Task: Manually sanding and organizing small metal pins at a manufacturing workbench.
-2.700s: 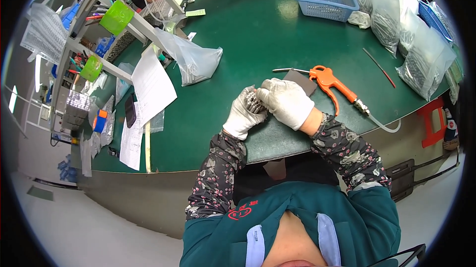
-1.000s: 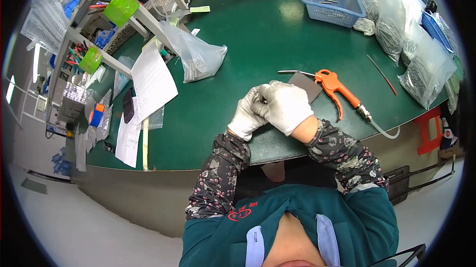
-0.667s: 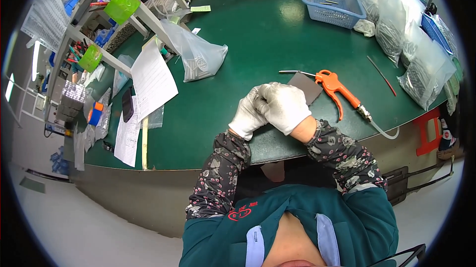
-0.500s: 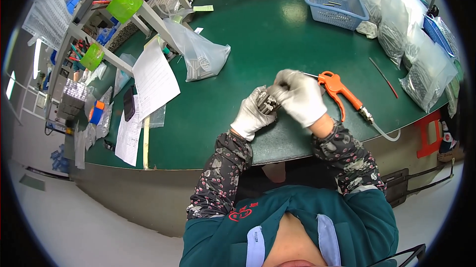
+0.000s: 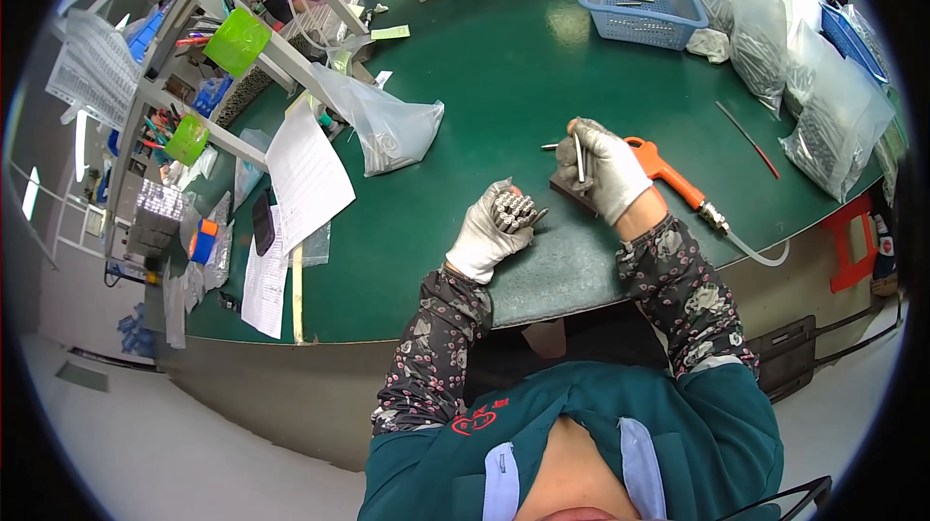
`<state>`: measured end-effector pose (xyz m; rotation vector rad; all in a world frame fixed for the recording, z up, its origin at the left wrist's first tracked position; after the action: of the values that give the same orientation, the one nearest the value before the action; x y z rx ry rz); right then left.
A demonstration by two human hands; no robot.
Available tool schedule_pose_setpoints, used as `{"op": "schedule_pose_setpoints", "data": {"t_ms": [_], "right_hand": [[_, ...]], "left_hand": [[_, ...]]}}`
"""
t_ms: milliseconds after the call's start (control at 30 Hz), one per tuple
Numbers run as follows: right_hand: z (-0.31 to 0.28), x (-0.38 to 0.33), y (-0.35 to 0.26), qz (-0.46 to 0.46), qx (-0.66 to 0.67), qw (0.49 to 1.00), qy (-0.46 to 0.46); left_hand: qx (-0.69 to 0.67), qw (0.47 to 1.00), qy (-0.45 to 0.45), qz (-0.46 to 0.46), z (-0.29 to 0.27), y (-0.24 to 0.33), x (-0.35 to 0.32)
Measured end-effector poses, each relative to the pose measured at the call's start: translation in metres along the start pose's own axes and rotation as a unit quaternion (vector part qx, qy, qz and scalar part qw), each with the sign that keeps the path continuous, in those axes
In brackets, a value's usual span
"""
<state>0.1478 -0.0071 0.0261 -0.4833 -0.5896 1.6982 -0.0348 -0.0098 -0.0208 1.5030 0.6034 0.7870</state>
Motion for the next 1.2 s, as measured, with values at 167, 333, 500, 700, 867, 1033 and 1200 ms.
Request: {"op": "schedule_pose_setpoints", "data": {"t_ms": [167,333,500,700,867,1033,1200], "right_hand": [[0.004,-0.004,-0.003,0.027,0.002,1.000,-0.008],[0.021,-0.008,0.000,0.053,-0.285,0.957,-0.025],[0.012,0.001,0.012,-0.013,-0.472,0.878,-0.083],[0.041,0.000,0.011,-0.070,-0.708,0.689,-0.139],[0.045,0.003,0.007,-0.084,-0.706,0.695,-0.107],[0.012,0.007,0.013,-0.029,-0.627,0.774,-0.088],[0.010,0.000,0.016,-0.023,-0.649,0.752,-0.113]], "left_hand": [[-0.011,1.000,-0.006,-0.015,0.003,0.003,0.000],[0.009,1.000,0.010,-0.021,0.003,0.009,-0.002],[-0.036,0.996,0.004,-0.076,0.004,0.013,0.000],[-0.056,0.996,0.003,-0.072,0.005,0.018,0.003],[-0.062,0.998,-0.005,-0.025,-0.001,0.005,0.000],[-0.074,0.996,0.001,-0.041,-0.001,0.001,-0.004],[-0.086,0.995,0.008,-0.041,0.000,0.004,-0.006]]}}
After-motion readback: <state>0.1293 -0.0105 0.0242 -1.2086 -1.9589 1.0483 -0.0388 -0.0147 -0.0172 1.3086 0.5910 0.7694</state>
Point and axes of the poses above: each hand's wrist, its own x-axis towards the middle knuckle, its own z-axis out of the palm, y = z × x, the point moved 2 cm from there along x, towards the middle knuckle, and after that the axes turned 11 degrees about -y, right-handed, at the moved point
